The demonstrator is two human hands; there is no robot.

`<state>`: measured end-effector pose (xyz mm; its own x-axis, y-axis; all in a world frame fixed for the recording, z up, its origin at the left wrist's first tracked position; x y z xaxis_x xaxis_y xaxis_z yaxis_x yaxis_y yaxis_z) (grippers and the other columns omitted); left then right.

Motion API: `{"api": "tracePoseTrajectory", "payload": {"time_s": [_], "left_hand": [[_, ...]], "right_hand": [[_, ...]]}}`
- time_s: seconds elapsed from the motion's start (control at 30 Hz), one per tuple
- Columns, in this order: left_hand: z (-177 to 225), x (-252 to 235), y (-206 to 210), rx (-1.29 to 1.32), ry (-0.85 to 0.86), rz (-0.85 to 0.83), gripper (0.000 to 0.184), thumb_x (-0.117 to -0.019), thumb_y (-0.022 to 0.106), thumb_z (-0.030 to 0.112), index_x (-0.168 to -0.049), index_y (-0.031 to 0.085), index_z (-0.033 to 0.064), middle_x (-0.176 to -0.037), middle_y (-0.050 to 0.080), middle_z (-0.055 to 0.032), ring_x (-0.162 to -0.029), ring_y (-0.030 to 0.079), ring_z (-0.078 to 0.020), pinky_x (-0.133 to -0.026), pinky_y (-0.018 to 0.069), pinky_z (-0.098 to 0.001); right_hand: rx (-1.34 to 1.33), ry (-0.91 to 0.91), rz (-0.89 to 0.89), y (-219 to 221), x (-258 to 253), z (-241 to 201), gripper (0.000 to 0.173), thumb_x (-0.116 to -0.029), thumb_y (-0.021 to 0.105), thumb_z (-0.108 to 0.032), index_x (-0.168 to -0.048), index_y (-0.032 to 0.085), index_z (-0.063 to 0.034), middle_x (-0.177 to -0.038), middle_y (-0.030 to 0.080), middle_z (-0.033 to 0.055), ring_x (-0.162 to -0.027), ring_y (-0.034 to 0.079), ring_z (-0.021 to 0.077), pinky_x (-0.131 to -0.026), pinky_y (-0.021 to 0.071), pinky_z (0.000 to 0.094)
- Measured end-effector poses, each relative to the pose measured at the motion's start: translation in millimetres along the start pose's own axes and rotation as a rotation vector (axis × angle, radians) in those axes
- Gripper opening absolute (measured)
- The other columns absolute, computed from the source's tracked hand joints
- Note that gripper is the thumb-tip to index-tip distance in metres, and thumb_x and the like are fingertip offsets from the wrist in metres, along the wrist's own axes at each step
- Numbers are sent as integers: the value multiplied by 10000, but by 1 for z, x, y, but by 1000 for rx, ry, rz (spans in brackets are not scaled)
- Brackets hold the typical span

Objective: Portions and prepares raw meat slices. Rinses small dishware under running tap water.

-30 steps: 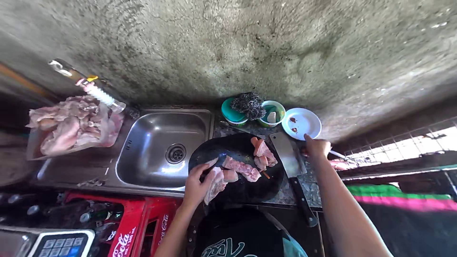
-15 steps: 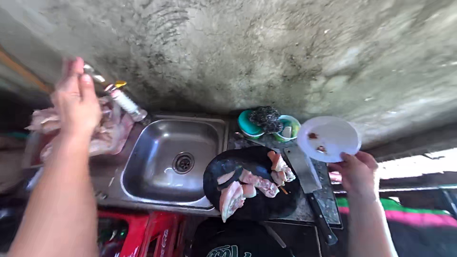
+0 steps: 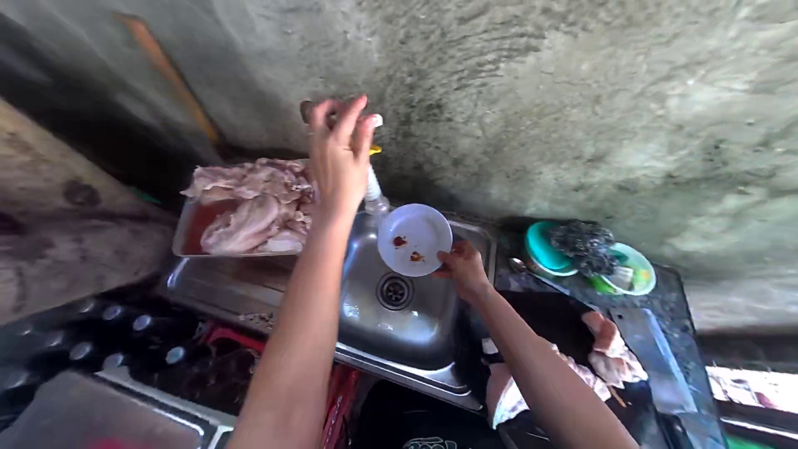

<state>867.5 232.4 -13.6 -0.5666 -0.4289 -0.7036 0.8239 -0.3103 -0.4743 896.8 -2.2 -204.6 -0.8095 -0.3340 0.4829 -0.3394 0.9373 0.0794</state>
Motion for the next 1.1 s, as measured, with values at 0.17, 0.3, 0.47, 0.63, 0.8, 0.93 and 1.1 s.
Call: {"api": "tracePoseTrajectory", "payload": {"time_s": [0.17,0.3,0.47,0.63,0.8,0.93,1.1], "left_hand": [[-33,103,4,25,-318,92,538,-1086,441,186,-1532,314,-87,-1568,363,-298,-1458,385,-378,-1198,339,-451],[-25,217,62,67,-507,-584,526,-1104,364,231,-1538,375,-67,-1611,331,-280,-1532,241,-436,-1220,90,-684],[-48,248,91,-34,-555,-912,566,-1125,244,333,-1631,245,79,-1694,214,-153,-1582,99,-362,-1161,-47,-761],[-110,247,94,632,-1193,-149,887,-985,679,118,-1619,68,17,-1607,300,-262,-1430,416,-330,-1155,397,-468],[-92,240,90,969,-1301,87,465,-1112,388,134,-1564,292,77,-1420,503,-233,-1201,589,-297,-981,524,-466],[-82,233,81,772,-1199,-29,501,-1131,312,202,-1608,220,77,-1567,394,-219,-1359,490,-297,-1097,435,-468],[-112,239,54,564,-1134,80,559,-1120,352,153,-1631,138,81,-1658,247,-202,-1482,360,-290,-1192,339,-441]], "right_hand": [[153,-31,-23,42,-14,5,405,-992,591,24,-1364,437,68,-1005,658,217,-735,709,241,-659,623,377],[381,-119,0,51,-12,2,375,-995,604,-17,-1334,472,74,-947,678,193,-746,699,243,-714,609,413],[600,-138,65,53,3,2,362,-985,600,-37,-1316,513,79,-1002,683,234,-849,719,319,-806,604,488],[419,-106,49,52,5,13,360,-986,598,-20,-1309,495,101,-960,692,222,-759,733,267,-710,635,414],[1016,-205,16,54,-7,8,551,-1047,561,-170,-1514,377,57,-1471,523,262,-1374,519,382,-1131,412,558],[1408,-545,-357,91,-22,36,584,-1106,366,-365,-1640,286,-142,-1700,245,153,-1593,24,414,-1153,-74,792],[1289,-708,-679,97,-9,67,519,-1113,324,-310,-1592,404,-128,-1669,347,47,-1588,110,400,-1151,-63,791]]}}
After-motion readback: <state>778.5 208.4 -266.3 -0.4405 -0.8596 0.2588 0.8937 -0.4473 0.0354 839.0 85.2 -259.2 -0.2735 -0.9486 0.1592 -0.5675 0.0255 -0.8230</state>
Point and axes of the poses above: each hand's wrist, its own x-axis away from the middle knuckle, its own y-axis out of the palm, z = x × y, the point moved 5 cm from there along -x, towards the middle knuckle
